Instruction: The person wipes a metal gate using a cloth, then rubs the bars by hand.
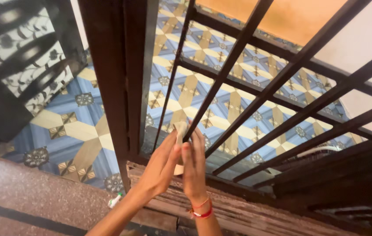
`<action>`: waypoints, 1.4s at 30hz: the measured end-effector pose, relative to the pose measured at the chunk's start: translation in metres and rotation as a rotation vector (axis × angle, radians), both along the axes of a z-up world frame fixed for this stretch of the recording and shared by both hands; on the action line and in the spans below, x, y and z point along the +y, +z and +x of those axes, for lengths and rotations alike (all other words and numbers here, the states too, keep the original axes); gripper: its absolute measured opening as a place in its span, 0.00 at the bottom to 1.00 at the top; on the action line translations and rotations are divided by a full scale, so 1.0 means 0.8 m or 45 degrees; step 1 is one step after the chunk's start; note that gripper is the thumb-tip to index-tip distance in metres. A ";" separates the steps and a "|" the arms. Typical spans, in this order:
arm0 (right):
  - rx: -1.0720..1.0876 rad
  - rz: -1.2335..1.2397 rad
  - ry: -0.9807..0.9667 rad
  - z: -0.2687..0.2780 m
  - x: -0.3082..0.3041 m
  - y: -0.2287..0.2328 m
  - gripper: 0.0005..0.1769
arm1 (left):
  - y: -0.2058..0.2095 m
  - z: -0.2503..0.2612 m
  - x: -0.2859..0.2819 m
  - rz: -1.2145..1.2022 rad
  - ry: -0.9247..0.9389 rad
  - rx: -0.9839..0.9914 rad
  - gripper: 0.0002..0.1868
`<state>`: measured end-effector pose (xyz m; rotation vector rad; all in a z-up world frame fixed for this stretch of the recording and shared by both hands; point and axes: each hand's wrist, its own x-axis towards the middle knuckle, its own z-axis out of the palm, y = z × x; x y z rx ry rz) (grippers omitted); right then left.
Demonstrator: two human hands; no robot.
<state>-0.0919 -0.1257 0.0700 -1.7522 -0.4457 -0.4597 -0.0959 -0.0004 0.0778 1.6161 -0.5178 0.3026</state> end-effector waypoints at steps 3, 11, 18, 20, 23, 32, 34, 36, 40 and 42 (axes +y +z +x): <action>0.015 0.073 -0.132 -0.020 0.005 -0.009 0.37 | -0.006 -0.013 0.005 0.277 0.154 -0.213 0.39; -0.331 -0.204 -0.304 -0.070 0.017 0.010 0.44 | 0.023 -0.035 0.027 0.630 0.314 -0.602 0.34; -0.146 -0.106 -0.436 -0.074 -0.008 -0.009 0.28 | 0.041 -0.040 0.038 0.567 0.470 -0.533 0.08; -0.095 -0.123 -0.447 -0.074 -0.020 -0.015 0.25 | 0.042 -0.039 0.042 0.524 0.515 -0.550 0.08; -0.266 -0.207 -0.495 -0.068 -0.038 -0.020 0.16 | 0.041 -0.036 0.050 0.490 0.542 -0.460 0.12; -0.605 -0.602 -0.636 -0.029 -0.059 0.051 0.20 | 0.087 -0.020 0.035 0.447 0.514 -0.418 0.17; -0.289 -0.267 -0.343 -0.031 -0.045 0.068 0.27 | 0.107 -0.017 0.025 0.381 0.424 -0.441 0.20; -0.093 -0.031 -0.055 -0.033 -0.034 0.090 0.34 | 0.121 -0.014 0.015 0.308 0.301 -0.466 0.23; -0.110 0.067 0.181 -0.015 -0.018 0.124 0.42 | 0.130 0.001 -0.003 0.337 0.386 -0.603 0.25; -0.169 0.042 0.158 -0.004 -0.014 0.132 0.44 | 0.131 0.010 -0.007 0.328 0.415 -0.604 0.25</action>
